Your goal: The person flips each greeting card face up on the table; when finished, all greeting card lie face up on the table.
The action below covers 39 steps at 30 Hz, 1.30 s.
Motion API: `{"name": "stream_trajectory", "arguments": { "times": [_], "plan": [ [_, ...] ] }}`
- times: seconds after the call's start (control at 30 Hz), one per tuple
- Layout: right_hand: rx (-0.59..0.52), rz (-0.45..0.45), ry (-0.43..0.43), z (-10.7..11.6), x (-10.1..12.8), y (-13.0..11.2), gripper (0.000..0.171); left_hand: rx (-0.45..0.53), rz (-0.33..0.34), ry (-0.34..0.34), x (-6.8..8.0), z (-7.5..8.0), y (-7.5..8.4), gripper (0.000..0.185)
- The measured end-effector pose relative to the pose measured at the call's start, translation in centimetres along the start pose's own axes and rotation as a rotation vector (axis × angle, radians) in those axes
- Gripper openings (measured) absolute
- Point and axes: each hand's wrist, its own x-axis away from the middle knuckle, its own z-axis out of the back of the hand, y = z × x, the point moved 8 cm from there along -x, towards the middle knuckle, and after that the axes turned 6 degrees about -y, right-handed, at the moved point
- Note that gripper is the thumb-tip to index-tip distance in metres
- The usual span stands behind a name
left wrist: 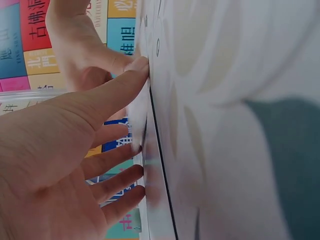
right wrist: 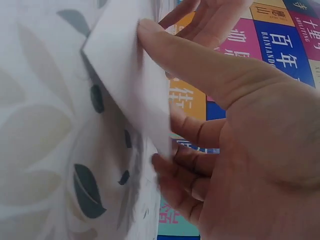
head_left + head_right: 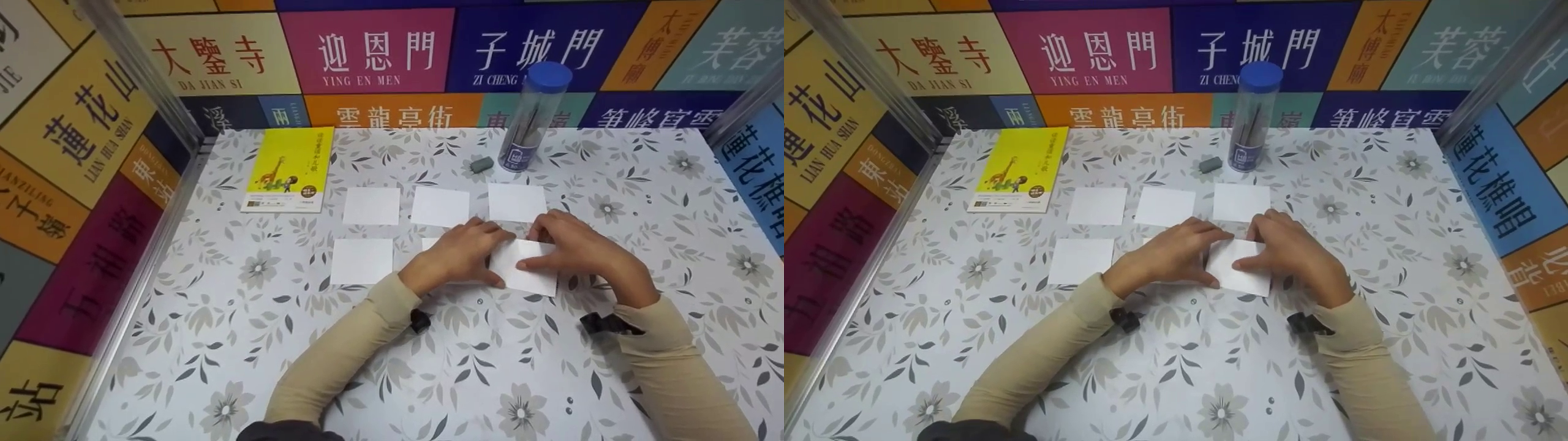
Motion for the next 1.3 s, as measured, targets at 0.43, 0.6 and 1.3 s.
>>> {"name": "stream_trajectory", "arguments": {
  "times": [0.43,0.6,1.3],
  "plan": [
    [-0.334,0.175,0.107,3.4,1.5,-1.8,0.019,0.217,-0.045,0.148,0.4,1.7,-0.2,0.092],
    [-0.462,0.193,0.152,3.6,1.1,-2.3,0.028,0.663,-0.171,0.198,0.4,2.8,-0.3,0.081],
    [-0.254,0.117,0.108,0.8,-0.7,0.6,0.027,0.715,-0.034,0.290,0.4,2.4,-2.9,0.050]
  ]
}}
